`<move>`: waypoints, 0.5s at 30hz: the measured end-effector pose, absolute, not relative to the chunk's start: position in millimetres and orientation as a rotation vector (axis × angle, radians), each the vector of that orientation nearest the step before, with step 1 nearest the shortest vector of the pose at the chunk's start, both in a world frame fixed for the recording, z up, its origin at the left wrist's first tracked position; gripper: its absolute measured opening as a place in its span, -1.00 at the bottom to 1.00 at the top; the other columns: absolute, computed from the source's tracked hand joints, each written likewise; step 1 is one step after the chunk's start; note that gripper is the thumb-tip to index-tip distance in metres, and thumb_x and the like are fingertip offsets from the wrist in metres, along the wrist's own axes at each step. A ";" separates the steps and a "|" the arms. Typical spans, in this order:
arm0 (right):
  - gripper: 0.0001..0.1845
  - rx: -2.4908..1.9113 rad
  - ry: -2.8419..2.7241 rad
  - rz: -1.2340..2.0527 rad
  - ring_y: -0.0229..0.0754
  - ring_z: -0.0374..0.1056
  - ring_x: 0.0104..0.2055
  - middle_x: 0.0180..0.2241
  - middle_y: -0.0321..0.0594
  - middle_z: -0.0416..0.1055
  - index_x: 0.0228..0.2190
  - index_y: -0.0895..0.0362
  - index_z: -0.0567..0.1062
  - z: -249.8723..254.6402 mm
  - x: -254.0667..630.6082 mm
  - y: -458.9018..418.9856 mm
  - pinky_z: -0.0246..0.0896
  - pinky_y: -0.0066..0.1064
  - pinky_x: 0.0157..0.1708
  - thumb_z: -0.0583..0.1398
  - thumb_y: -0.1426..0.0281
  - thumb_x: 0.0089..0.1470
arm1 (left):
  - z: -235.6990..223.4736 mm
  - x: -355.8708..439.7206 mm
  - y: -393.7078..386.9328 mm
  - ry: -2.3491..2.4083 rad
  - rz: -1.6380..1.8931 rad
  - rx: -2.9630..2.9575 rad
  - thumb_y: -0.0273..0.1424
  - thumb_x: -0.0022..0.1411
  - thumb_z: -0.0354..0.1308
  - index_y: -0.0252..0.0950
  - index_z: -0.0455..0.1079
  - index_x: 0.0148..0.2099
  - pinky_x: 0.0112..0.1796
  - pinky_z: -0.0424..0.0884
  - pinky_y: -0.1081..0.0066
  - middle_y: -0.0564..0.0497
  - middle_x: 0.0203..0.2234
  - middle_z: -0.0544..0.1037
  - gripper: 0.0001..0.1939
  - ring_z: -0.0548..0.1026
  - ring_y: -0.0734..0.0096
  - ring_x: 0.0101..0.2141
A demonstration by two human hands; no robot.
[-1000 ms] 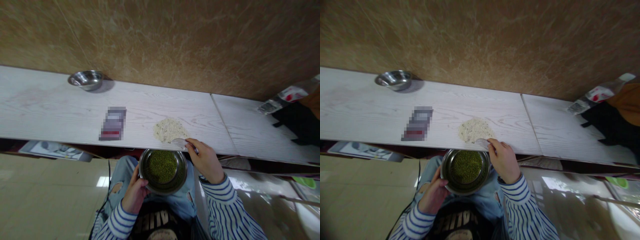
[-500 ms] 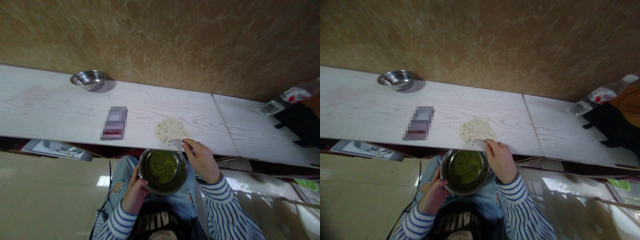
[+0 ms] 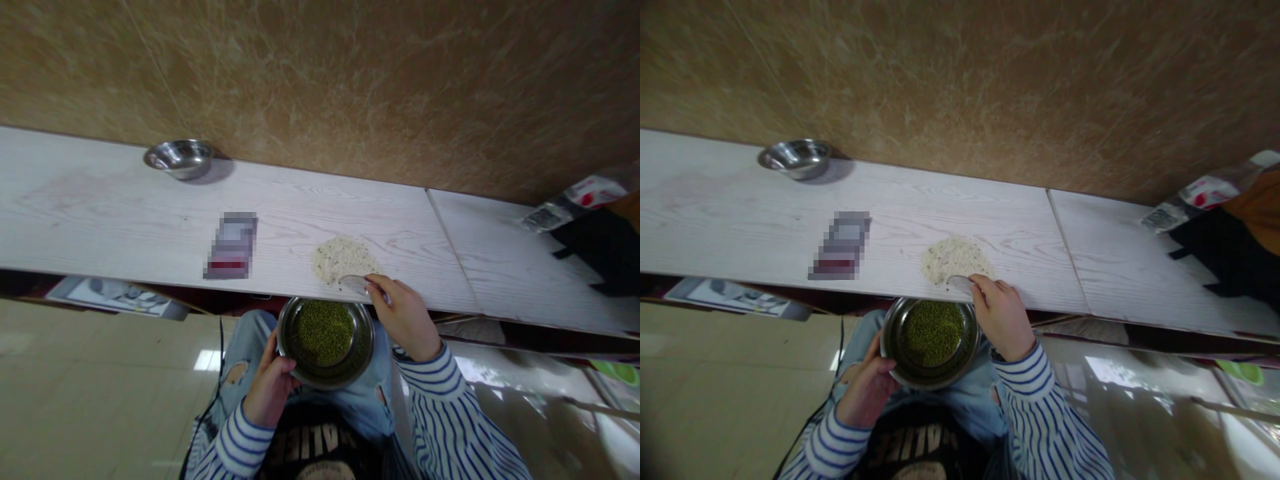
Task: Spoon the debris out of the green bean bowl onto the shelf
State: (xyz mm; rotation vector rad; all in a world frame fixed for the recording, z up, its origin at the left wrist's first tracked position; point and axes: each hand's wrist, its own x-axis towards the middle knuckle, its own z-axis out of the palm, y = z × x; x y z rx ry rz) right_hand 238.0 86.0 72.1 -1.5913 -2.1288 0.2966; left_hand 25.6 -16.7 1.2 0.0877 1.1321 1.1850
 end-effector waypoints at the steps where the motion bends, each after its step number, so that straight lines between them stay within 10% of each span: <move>1: -0.71 -1.582 -2.134 0.303 -0.10 0.44 -0.22 -0.23 -0.13 0.54 -0.11 0.13 0.49 72.5 238.5 86.1 0.32 -0.24 -0.18 0.05 0.39 0.21 | 0.8 25.1 -16.7 1.130 1.187 0.093 -0.55 -0.12 0.15 -0.11 0.11 0.24 -0.50 0.38 0.40 0.00 -0.17 0.51 -0.18 0.44 0.29 -0.32; 15: -0.73 -1.551 -2.151 0.321 -0.12 0.43 -0.20 -0.23 -0.16 0.54 -0.11 0.09 0.49 71.7 240.4 86.6 0.31 -0.24 -0.17 0.06 0.39 0.21 | -4.2 25.1 -17.4 1.121 1.182 0.091 -0.54 -0.13 0.16 -0.09 0.17 0.19 -0.49 0.36 0.42 0.04 -0.24 0.48 -0.23 0.40 0.37 -0.37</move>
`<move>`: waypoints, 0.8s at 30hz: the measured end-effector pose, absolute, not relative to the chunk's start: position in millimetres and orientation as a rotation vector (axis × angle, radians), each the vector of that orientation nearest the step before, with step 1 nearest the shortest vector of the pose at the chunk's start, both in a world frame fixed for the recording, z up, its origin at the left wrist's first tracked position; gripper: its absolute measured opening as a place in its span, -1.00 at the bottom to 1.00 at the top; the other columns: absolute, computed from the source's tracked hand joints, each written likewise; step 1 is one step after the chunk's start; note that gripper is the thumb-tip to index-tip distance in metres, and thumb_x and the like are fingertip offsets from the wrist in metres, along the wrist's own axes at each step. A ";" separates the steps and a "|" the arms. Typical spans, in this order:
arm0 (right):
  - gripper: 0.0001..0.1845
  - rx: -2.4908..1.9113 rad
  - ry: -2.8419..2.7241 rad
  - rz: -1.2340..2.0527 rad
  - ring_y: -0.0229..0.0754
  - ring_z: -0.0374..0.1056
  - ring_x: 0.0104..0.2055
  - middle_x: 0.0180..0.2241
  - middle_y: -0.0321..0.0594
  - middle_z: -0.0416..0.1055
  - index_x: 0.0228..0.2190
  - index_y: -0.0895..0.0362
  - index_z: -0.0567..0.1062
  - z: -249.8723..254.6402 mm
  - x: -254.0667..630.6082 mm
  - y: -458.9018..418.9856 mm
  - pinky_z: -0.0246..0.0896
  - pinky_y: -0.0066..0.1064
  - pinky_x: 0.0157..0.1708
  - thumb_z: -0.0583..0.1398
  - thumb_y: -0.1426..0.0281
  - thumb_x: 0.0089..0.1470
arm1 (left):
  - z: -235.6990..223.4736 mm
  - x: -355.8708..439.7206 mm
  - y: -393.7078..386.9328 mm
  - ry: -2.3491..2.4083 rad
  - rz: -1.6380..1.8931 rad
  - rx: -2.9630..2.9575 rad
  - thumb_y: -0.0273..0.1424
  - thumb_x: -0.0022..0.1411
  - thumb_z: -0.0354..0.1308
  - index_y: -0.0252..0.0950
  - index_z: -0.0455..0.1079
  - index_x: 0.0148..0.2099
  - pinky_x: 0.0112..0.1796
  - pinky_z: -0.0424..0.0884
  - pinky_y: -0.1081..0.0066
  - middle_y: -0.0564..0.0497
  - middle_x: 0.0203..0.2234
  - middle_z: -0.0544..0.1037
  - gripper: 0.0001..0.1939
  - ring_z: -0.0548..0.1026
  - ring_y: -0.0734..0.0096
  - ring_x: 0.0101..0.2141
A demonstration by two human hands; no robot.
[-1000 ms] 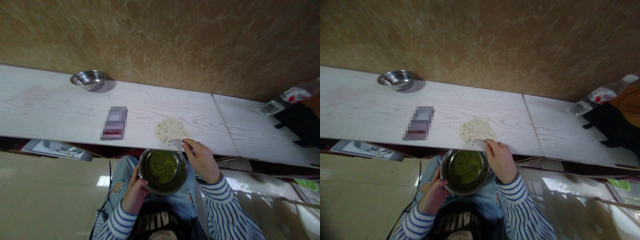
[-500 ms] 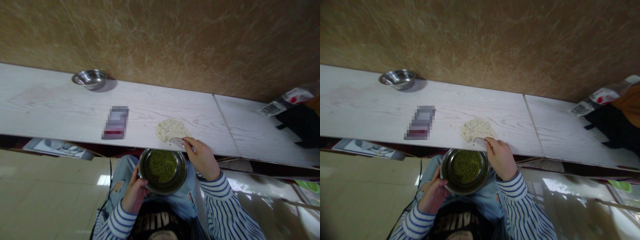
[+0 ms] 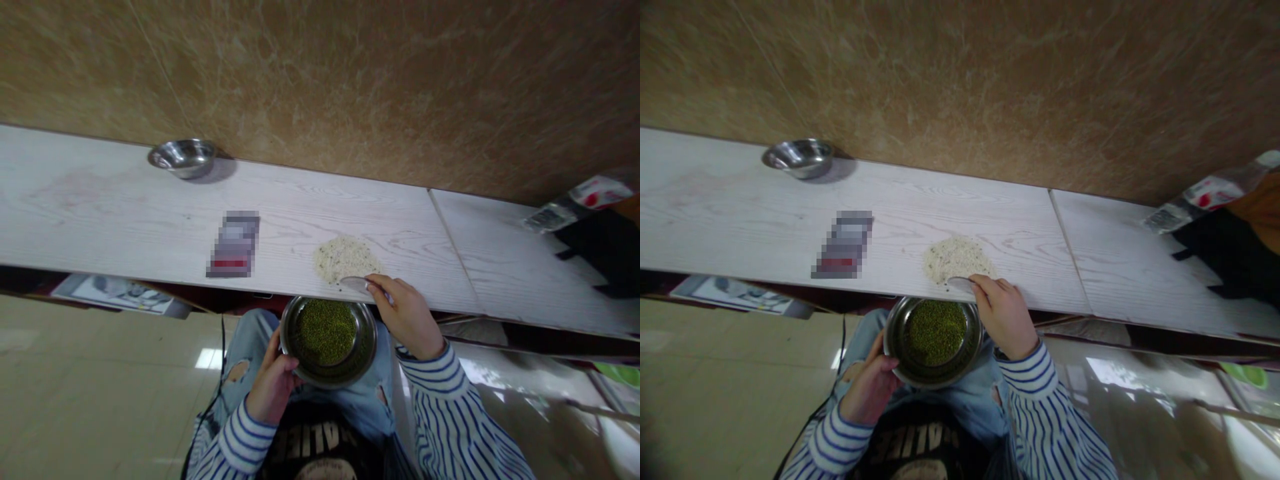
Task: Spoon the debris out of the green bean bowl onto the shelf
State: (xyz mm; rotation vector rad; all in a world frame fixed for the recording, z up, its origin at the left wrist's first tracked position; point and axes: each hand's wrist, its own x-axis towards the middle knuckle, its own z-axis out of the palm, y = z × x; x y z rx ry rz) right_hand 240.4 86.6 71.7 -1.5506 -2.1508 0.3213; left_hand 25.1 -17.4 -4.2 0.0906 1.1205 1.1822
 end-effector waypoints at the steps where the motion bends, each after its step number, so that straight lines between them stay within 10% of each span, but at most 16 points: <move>1: -0.73 -1.545 -2.156 0.324 -0.12 0.43 -0.20 -0.22 -0.16 0.54 -0.11 0.08 0.49 71.6 239.9 87.2 0.31 -0.24 -0.17 0.07 0.38 0.21 | -4.7 24.7 -17.5 1.116 1.187 0.089 -0.53 -0.13 0.16 -0.09 0.18 0.19 -0.48 0.37 0.41 0.04 -0.22 0.48 -0.23 0.40 0.36 -0.36; 24: -0.72 -1.522 -2.215 0.361 -0.12 0.42 -0.18 -0.20 -0.15 0.53 -0.10 0.09 0.47 72.8 230.4 84.9 0.31 -0.23 -0.13 0.04 0.37 0.22 | -0.8 25.2 -16.9 1.127 1.185 0.064 -0.54 -0.15 0.17 -0.12 0.13 0.23 -0.44 0.38 0.37 0.02 -0.21 0.51 -0.17 0.42 0.32 -0.35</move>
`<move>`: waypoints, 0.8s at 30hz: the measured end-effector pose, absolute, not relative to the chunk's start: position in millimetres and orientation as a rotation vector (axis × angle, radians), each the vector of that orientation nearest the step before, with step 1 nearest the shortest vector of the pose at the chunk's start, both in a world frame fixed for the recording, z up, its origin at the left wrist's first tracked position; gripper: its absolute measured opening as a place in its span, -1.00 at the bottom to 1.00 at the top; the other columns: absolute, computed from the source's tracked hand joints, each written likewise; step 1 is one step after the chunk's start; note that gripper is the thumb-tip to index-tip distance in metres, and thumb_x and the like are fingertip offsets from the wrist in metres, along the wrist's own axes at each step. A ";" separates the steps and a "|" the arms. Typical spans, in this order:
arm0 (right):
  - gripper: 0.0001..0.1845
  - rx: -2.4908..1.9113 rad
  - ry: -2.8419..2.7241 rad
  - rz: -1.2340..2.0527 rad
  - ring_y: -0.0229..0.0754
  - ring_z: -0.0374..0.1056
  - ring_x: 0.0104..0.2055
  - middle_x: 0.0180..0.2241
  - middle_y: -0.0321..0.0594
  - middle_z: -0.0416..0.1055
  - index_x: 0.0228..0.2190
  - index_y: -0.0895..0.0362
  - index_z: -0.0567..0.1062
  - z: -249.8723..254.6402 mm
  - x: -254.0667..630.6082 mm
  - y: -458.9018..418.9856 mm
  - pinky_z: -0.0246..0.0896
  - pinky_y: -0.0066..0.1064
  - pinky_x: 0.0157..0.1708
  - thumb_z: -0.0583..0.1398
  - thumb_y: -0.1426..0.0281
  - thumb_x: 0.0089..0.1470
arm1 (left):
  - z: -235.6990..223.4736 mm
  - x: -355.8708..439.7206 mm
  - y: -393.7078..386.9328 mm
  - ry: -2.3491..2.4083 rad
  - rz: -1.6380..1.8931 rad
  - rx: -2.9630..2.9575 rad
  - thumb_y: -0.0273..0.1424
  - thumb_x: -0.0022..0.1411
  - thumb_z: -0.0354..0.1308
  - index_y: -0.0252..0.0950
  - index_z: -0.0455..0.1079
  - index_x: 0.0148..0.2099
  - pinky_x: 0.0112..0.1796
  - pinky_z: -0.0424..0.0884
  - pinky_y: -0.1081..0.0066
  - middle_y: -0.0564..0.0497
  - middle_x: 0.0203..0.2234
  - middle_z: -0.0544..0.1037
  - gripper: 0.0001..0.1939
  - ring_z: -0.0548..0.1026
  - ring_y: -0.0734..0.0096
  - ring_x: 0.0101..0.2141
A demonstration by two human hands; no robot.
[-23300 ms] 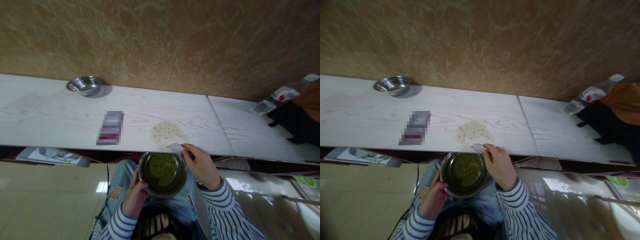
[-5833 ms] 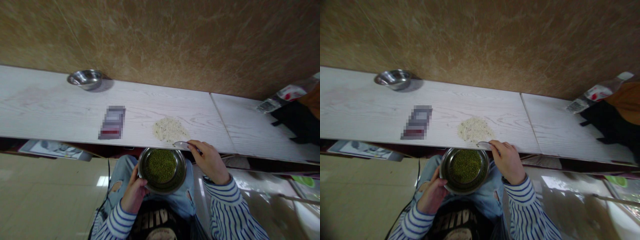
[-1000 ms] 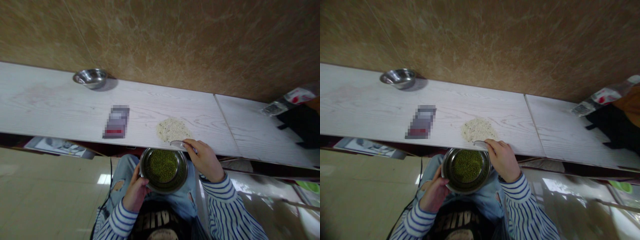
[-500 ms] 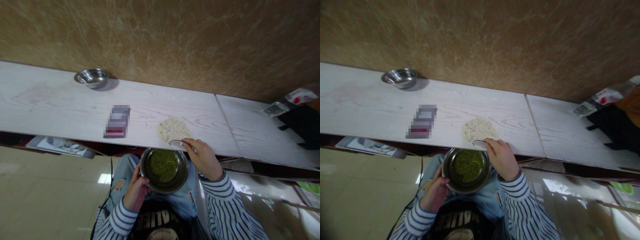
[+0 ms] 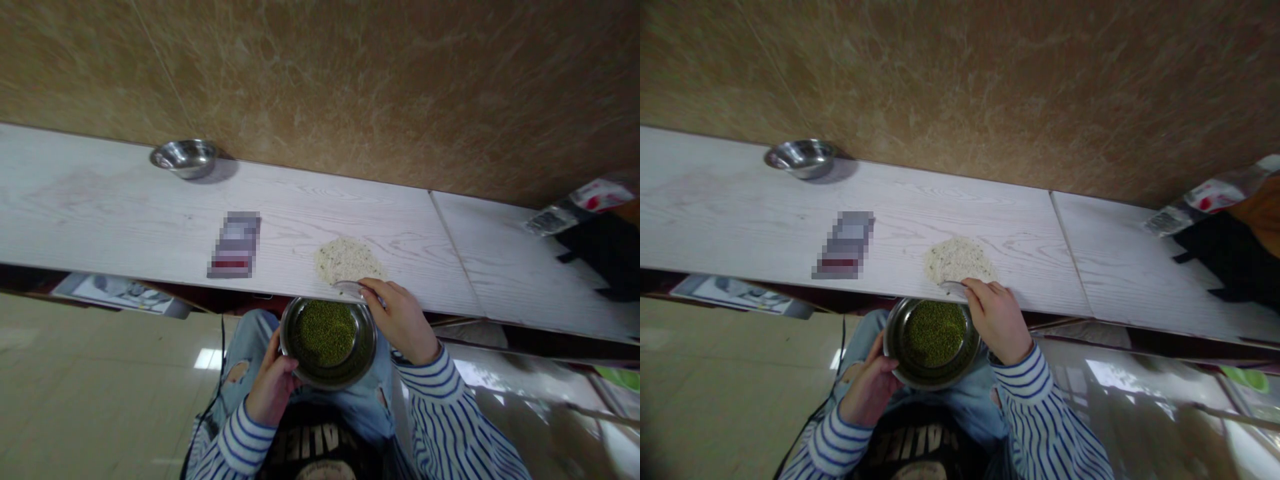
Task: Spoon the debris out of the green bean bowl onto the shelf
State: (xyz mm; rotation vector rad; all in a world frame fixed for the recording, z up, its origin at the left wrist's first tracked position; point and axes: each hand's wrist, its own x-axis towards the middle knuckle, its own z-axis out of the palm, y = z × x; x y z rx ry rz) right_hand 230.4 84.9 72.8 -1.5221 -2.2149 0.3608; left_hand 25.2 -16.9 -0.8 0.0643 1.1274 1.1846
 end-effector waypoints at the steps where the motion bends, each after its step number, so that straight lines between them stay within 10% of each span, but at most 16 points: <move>1: -0.72 -1.525 -2.218 0.361 -0.12 0.42 -0.17 -0.19 -0.15 0.53 -0.10 0.09 0.47 72.6 229.3 85.5 0.30 -0.23 -0.13 0.04 0.37 0.22 | -1.0 24.8 -17.0 1.135 1.185 0.065 -0.54 -0.14 0.17 -0.12 0.14 0.23 -0.43 0.38 0.36 0.02 -0.22 0.51 -0.17 0.42 0.32 -0.35; 24: -0.69 -1.647 -2.089 0.293 -0.09 0.46 -0.20 -0.17 -0.12 0.54 -0.11 0.11 0.49 70.6 243.0 93.7 0.33 -0.24 -0.16 0.04 0.36 0.19 | -3.8 21.3 -17.3 1.118 1.193 0.108 -0.54 -0.13 0.16 -0.10 0.14 0.23 -0.50 0.33 0.43 0.01 -0.16 0.50 -0.18 0.43 0.29 -0.32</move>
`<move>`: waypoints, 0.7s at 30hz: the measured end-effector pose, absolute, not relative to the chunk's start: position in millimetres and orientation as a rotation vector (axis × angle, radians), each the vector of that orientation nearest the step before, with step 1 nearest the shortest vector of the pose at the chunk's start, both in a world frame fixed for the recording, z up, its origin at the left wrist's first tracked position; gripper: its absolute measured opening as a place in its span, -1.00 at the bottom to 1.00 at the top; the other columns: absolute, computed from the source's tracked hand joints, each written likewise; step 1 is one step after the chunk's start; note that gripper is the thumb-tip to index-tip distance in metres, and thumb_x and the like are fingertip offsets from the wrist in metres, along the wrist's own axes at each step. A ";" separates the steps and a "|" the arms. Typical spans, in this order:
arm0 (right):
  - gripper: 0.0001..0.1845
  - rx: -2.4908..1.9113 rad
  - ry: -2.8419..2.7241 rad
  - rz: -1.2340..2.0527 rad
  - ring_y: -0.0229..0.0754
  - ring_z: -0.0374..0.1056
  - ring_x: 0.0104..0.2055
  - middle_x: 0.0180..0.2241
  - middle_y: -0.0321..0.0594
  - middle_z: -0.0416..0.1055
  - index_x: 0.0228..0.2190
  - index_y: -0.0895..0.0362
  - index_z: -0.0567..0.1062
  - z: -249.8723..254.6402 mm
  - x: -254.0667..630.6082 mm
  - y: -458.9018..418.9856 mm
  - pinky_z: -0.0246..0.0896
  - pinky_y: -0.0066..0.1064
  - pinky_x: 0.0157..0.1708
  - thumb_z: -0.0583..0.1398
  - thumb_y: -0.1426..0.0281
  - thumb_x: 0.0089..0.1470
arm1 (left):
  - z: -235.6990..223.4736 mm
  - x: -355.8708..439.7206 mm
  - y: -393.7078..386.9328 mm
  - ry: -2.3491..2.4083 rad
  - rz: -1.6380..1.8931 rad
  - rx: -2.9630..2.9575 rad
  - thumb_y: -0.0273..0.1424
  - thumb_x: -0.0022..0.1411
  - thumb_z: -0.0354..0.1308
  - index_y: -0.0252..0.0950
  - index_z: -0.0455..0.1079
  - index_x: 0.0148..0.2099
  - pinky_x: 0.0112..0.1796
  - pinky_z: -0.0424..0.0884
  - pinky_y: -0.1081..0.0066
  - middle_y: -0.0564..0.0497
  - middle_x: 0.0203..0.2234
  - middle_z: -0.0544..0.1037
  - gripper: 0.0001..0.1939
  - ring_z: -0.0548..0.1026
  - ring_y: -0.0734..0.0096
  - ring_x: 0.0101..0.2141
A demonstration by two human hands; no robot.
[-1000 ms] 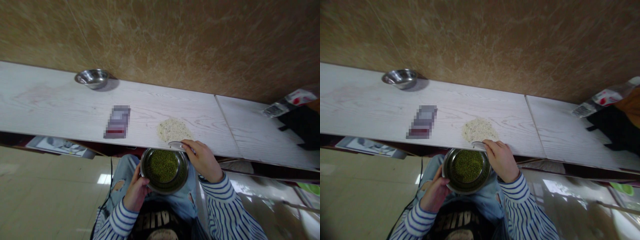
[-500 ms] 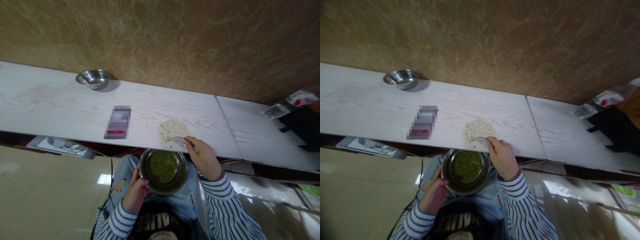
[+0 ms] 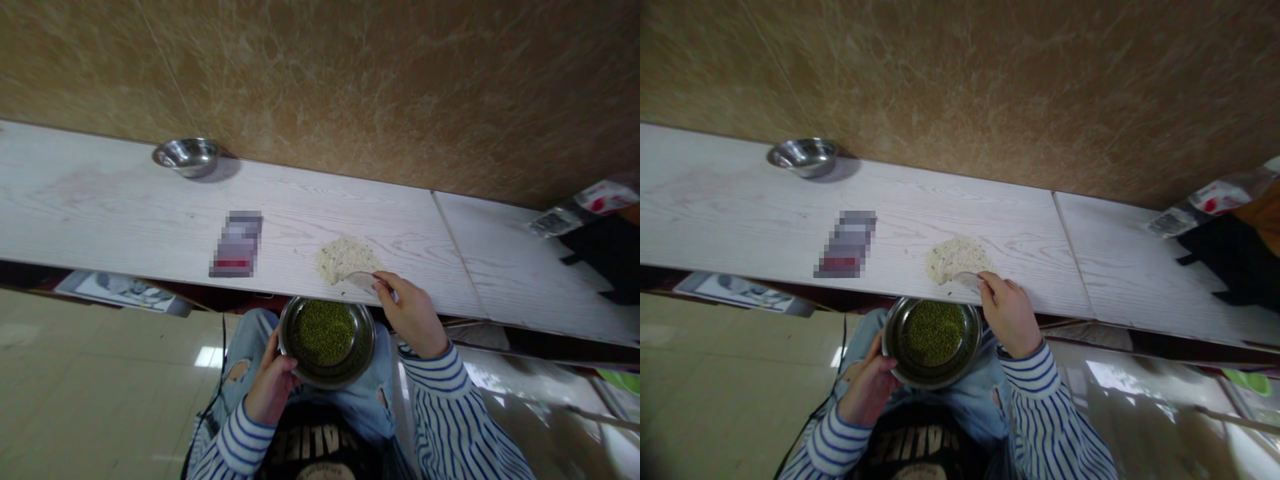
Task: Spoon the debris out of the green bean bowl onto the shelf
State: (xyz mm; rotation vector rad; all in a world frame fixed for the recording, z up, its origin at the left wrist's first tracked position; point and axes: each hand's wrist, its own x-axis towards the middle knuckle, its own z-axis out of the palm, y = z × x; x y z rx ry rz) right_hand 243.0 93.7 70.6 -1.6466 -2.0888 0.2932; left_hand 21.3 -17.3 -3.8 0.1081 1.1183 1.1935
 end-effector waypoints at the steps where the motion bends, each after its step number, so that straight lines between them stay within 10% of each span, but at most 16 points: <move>1: -0.69 -1.652 -2.082 0.290 -0.09 0.46 -0.20 -0.16 -0.11 0.53 -0.11 0.11 0.49 71.0 244.3 93.9 0.33 -0.24 -0.16 0.04 0.36 0.19 | -3.6 21.4 -17.4 1.118 1.194 0.108 -0.54 -0.13 0.16 -0.10 0.14 0.24 -0.52 0.32 0.44 0.01 -0.16 0.50 -0.18 0.42 0.31 -0.33; 21: -0.71 -1.573 -2.161 0.362 -0.11 0.43 -0.20 -0.20 -0.15 0.54 -0.11 0.09 0.49 74.8 236.2 89.5 0.32 -0.21 -0.16 0.04 0.37 0.21 | -2.9 21.4 -17.3 1.115 1.179 0.106 -0.52 -0.13 0.15 -0.08 0.12 0.23 -0.45 0.36 0.40 0.00 -0.17 0.47 -0.18 0.41 0.30 -0.31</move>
